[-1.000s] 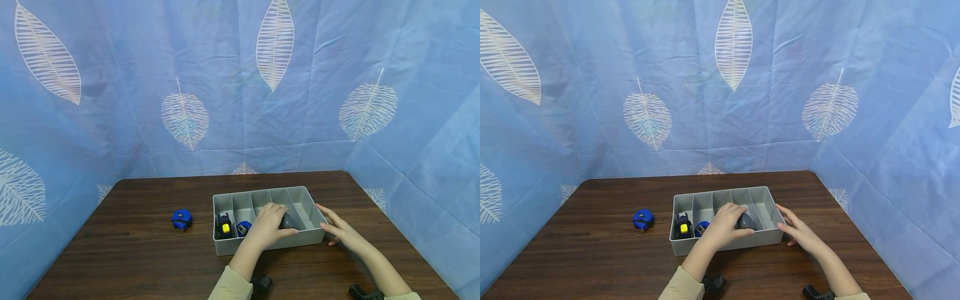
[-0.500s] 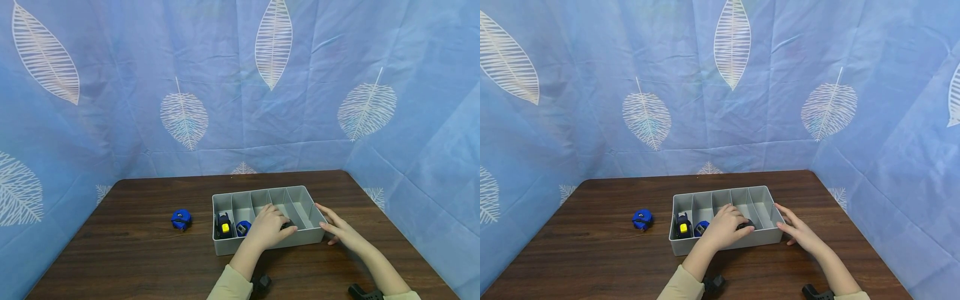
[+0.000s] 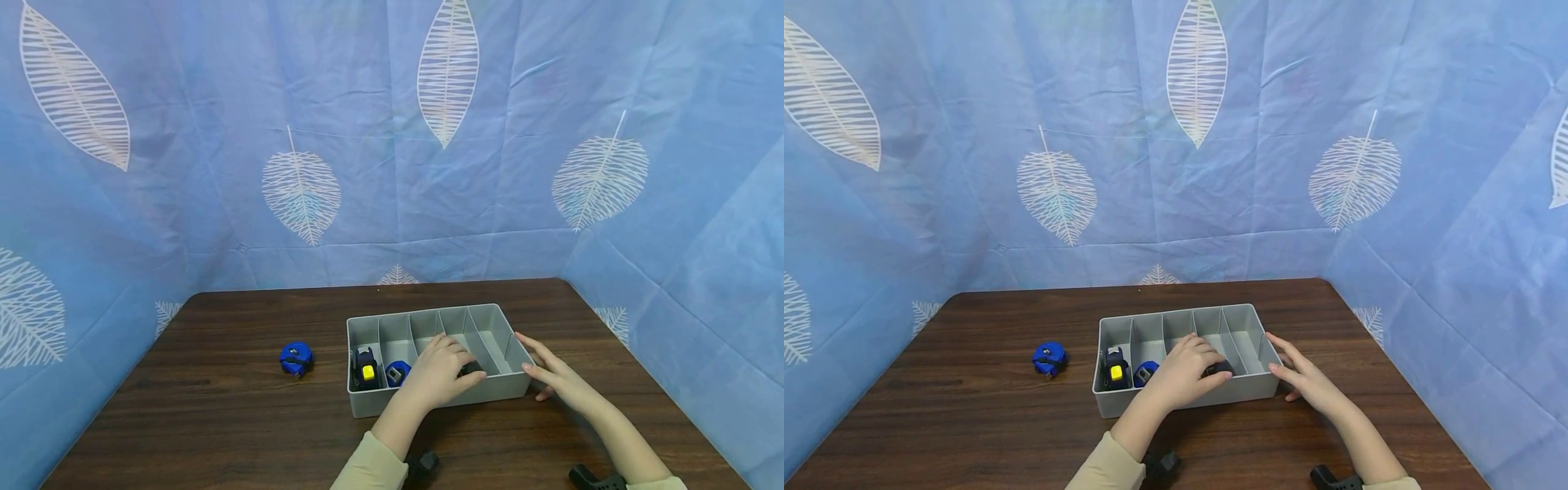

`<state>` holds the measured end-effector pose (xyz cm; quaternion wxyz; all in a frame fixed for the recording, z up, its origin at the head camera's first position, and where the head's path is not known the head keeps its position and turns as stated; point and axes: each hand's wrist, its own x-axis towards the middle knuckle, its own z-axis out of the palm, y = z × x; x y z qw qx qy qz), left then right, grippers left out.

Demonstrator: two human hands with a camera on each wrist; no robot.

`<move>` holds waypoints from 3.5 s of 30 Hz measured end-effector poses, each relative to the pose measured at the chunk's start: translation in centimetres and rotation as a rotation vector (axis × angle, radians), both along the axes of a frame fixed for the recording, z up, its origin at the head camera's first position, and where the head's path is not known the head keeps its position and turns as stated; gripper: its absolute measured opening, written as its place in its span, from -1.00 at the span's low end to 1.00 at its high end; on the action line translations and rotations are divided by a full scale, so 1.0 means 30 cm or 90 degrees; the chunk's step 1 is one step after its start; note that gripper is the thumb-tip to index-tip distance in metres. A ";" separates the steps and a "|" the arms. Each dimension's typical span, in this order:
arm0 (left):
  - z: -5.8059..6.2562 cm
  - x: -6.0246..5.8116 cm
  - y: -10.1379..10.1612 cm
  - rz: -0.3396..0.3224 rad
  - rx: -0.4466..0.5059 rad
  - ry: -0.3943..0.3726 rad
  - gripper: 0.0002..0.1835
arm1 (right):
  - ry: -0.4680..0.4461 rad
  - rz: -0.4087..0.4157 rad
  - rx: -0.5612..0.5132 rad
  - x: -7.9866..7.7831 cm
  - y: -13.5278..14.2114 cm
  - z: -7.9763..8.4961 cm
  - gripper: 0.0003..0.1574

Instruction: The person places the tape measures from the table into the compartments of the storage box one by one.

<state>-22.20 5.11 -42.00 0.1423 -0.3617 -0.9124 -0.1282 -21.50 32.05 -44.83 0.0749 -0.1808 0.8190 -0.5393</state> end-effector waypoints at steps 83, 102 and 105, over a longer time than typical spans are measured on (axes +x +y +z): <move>0.145 0.089 -0.410 -0.034 0.078 0.026 -0.36 | -0.004 -0.006 0.001 0.007 -0.003 0.011 -0.22; 0.158 0.082 -0.512 -0.011 0.150 0.006 -0.34 | -0.001 -0.006 -0.004 0.002 0.001 -0.005 -0.24; 0.161 0.079 -0.527 -0.004 0.160 0.008 -0.35 | 0.002 -0.008 -0.003 0.004 -0.001 -0.002 -0.24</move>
